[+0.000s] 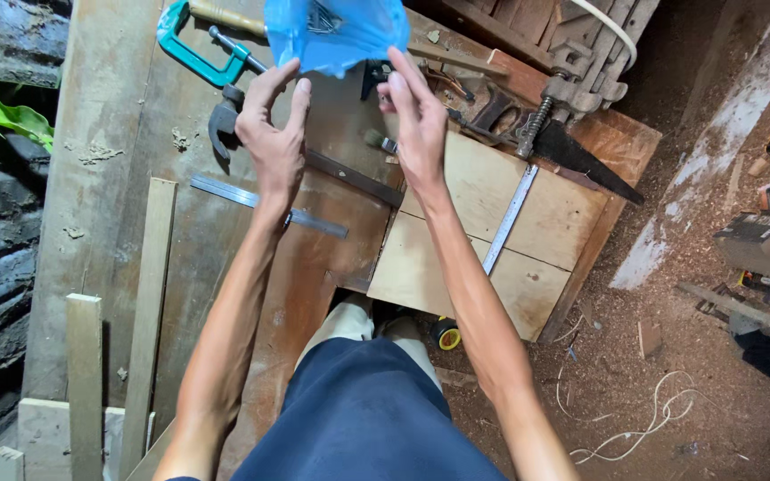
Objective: The person measures a rectangular plywood sheet using a tape measure and marks it with a marker. They reposition the tape measure multiple times to measure different sections and draw lines on the wood surface.
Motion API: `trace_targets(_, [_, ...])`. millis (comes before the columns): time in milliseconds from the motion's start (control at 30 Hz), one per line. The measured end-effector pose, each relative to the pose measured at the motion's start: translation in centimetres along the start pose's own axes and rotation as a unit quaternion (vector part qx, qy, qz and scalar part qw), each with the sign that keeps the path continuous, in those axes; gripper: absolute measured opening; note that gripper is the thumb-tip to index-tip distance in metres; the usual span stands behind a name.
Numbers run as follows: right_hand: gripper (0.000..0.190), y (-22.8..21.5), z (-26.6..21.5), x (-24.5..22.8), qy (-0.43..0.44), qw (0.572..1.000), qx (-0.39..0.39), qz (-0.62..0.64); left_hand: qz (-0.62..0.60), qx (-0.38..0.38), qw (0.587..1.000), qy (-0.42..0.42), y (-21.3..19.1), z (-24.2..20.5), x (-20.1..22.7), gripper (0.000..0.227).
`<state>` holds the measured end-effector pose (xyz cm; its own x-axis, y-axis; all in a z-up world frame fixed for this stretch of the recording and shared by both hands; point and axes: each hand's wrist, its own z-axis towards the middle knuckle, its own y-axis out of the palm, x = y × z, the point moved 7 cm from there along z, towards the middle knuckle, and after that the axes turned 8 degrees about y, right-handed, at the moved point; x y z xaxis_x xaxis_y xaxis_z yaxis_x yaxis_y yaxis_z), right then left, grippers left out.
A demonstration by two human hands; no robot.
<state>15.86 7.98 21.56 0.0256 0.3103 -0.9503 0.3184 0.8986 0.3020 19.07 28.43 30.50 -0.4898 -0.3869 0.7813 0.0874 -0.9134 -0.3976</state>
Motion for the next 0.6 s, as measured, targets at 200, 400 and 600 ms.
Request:
trace_targets(200, [0.037,-7.1,-14.8,-6.1,0.008,0.997,0.054,-0.061,-0.076,-0.013,0.993,-0.090,0.9,-6.0,7.3,0.017])
trace_targets(400, [0.018,-12.8,-24.7,-6.2,0.034,0.917,0.232,-0.323,0.020,-0.230,0.970,-0.070,5.3,-16.1,8.5,0.020])
trace_targets(600, [0.010,-9.3,-26.6,-4.6,-0.067,0.924,0.129,-0.354,0.087,-0.280,0.954,-0.062,5.2,-21.8,8.2,0.026])
